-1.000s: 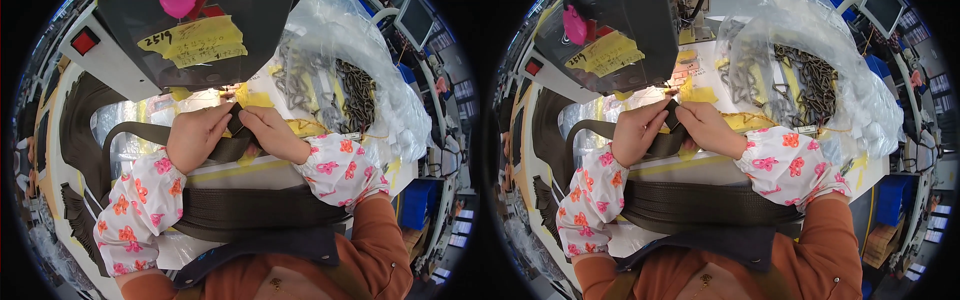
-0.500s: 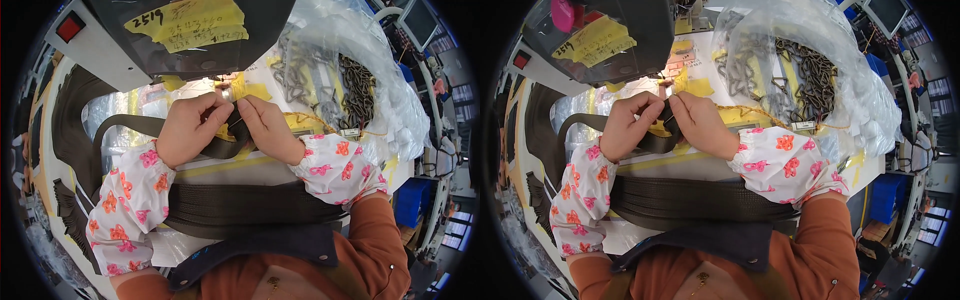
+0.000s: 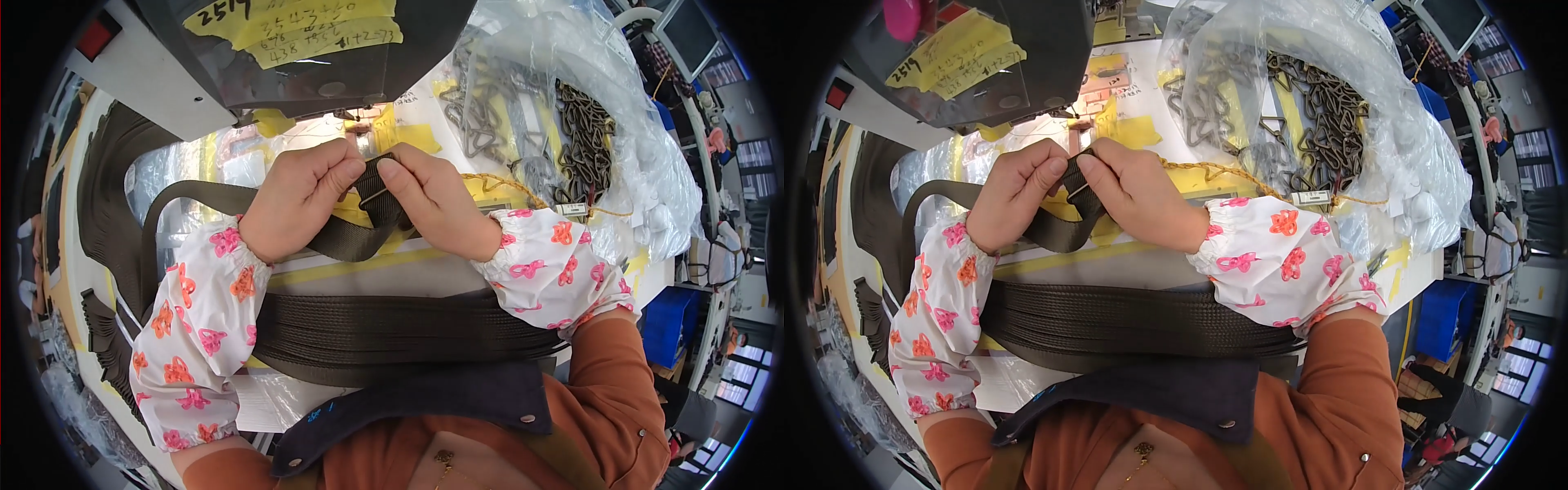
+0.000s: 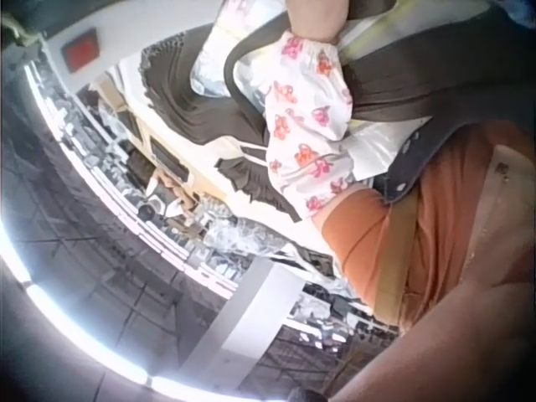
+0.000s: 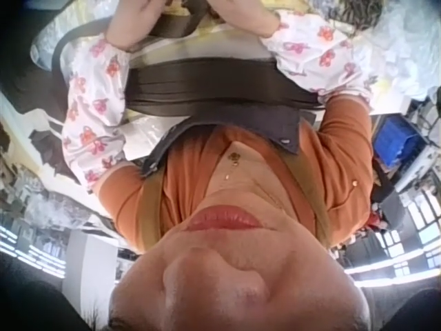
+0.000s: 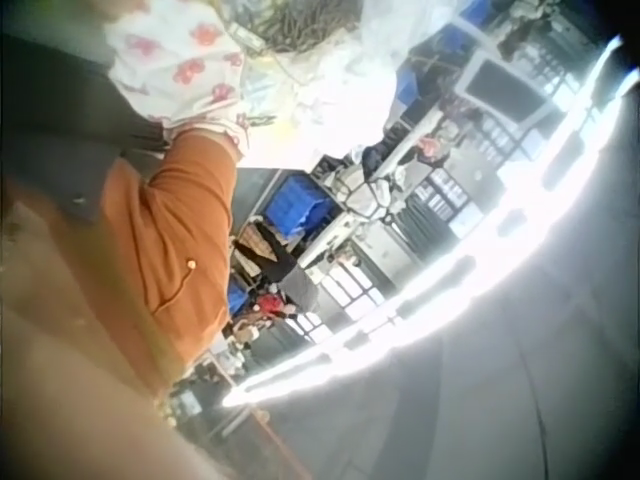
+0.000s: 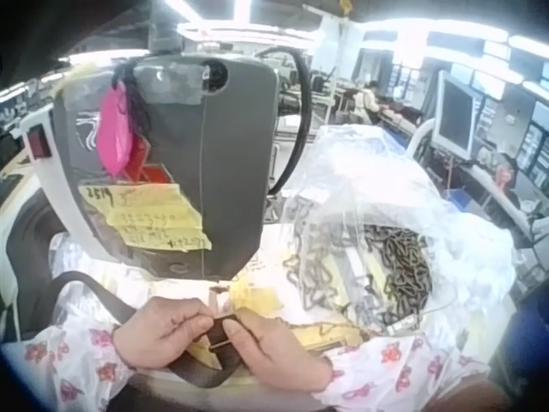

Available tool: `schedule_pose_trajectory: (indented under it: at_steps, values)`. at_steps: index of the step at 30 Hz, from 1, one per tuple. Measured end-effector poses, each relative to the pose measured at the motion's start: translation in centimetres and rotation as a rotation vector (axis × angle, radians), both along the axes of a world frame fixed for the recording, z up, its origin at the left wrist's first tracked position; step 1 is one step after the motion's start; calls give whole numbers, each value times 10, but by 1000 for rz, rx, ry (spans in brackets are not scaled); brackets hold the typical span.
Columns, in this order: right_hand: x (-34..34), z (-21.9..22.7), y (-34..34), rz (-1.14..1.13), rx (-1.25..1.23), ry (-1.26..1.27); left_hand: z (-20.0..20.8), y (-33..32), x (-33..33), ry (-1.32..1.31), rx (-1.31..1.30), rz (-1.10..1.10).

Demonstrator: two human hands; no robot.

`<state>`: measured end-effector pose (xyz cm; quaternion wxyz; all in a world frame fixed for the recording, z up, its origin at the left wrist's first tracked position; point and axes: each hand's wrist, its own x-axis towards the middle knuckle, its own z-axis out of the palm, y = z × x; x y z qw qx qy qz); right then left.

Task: Assembling metal sliders and clips onto brown straps using an industrial assembly machine in a workshop environment.

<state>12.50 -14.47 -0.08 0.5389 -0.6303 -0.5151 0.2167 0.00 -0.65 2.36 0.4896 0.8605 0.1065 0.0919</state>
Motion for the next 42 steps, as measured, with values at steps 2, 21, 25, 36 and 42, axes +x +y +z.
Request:
schedule_pose_trajectory:
  at_steps: [2, 21, 25, 36, 42]
  values:
    - [4, 2, 1, 6, -17, -64, -4, -5, 6, -215, 193, 64]
    - [32, 23, 9, 183, -608, 1072, -29, 15, -5, -367, 1442, -20]
    - [25, 2, 9, 106, -141, 650, -27, 17, -1, -138, 1604, -48]
    - [56, -5, 22, 34, -63, -222, -30, 15, 9, -134, 747, -188]
    - [58, -4, 25, 78, -72, -391, -16, 15, 3, 7, 820, -173]
